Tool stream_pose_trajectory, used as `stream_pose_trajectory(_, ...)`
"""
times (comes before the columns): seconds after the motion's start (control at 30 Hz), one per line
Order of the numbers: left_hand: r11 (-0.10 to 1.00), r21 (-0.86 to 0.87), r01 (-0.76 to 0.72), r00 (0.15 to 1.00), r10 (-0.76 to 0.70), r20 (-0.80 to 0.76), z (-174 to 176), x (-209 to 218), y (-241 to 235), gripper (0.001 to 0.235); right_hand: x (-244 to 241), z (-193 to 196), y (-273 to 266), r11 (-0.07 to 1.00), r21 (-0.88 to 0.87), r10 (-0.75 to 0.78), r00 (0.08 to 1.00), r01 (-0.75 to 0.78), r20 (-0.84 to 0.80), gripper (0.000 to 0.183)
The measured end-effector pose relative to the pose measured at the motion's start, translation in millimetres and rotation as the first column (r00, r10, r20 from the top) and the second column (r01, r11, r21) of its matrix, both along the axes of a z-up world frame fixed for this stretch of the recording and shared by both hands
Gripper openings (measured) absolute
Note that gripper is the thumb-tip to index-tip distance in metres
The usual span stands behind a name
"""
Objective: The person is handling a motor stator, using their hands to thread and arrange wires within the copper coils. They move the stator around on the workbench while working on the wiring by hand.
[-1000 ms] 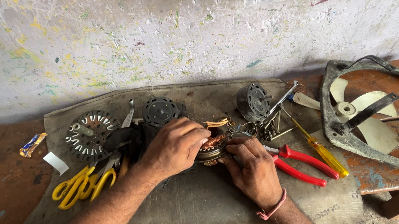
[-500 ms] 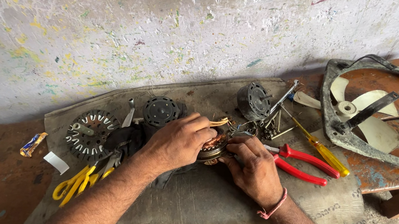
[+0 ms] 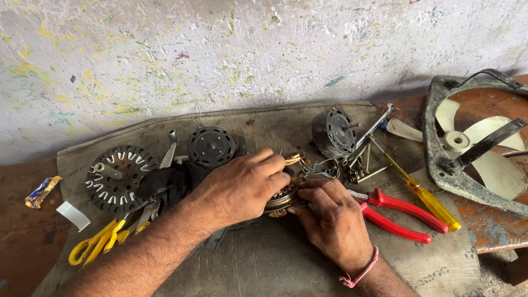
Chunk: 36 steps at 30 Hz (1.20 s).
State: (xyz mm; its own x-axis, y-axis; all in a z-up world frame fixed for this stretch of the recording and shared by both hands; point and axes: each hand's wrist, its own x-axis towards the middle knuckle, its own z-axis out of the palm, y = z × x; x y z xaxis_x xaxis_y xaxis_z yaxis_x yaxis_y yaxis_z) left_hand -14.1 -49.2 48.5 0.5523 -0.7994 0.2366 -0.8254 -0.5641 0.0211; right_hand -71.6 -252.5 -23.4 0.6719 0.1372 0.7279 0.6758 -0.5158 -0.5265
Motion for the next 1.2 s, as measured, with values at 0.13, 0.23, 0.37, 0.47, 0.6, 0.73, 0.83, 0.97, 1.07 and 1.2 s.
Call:
stream_pose_trajectory(0.13, 1.0, -0.006, 0.004, 1.0, -0.004, 0.012, -15, 7, 6, 0.019, 1, 0, 0, 1.0, -0.008, -0.003, 1.0, 0.003, -0.009, 0.03)
stream_pose_trajectory(0.23, 0.986, -0.169, -0.015, 1.0, 0.012, -0.018, -31, 13, 11, 0.028, 2, -1, -2, 1.0, -0.01, -0.007, 1.0, 0.007, -0.002, 0.03)
stream_pose_trajectory(0.37, 0.786, -0.614, -0.07, 0.997, 0.041, -0.061, -55, -2, 25, 0.069, 5, -2, -6, 1.0, -0.018, -0.003, 1.0, 0.003, 0.008, 0.027)
stream_pose_trajectory(0.47, 0.74, -0.667, -0.085, 0.994, 0.022, -0.103, -70, -12, 28, 0.103, 16, 1, -3, 0.999, -0.039, 0.002, 1.0, -0.001, 0.013, 0.024)
stream_pose_trajectory(0.6, 0.585, -0.763, -0.274, 0.938, -0.012, -0.346, -85, 5, 17, 0.113, 43, 15, -9, 0.985, -0.155, 0.093, 0.993, -0.081, 0.07, 0.021)
stream_pose_trajectory(0.73, 0.248, -0.852, -0.461, 0.864, -0.096, -0.495, -92, 41, 10, 0.094, 75, 33, -4, 0.97, -0.178, 0.182, 0.981, -0.167, 0.072, 0.019)
stream_pose_trajectory(0.83, 0.143, -0.898, -0.416, 0.897, -0.097, -0.431, -94, 59, 12, 0.082, 98, 41, -5, 0.942, -0.145, 0.307, 0.952, -0.303, 0.004, 0.025)
stream_pose_trajectory(0.97, 0.187, -0.911, -0.368, 0.914, -0.105, -0.391, -96, 70, 15, 0.081, 134, 41, 1, 0.973, 0.064, 0.227, 0.885, -0.221, -0.407, 0.03)
stream_pose_trajectory(1.07, 0.268, -0.901, -0.341, 0.928, -0.059, -0.369, -101, 70, 16, 0.074, 152, 37, 8, 0.976, 0.058, 0.212, 0.865, -0.209, -0.455, 0.022)
stream_pose_trajectory(1.2, 0.189, -0.888, -0.42, 0.874, -0.181, -0.452, -104, 73, 21, 0.07, 153, 39, 4, 0.915, 0.063, 0.378, 0.792, -0.398, -0.48, 0.017)
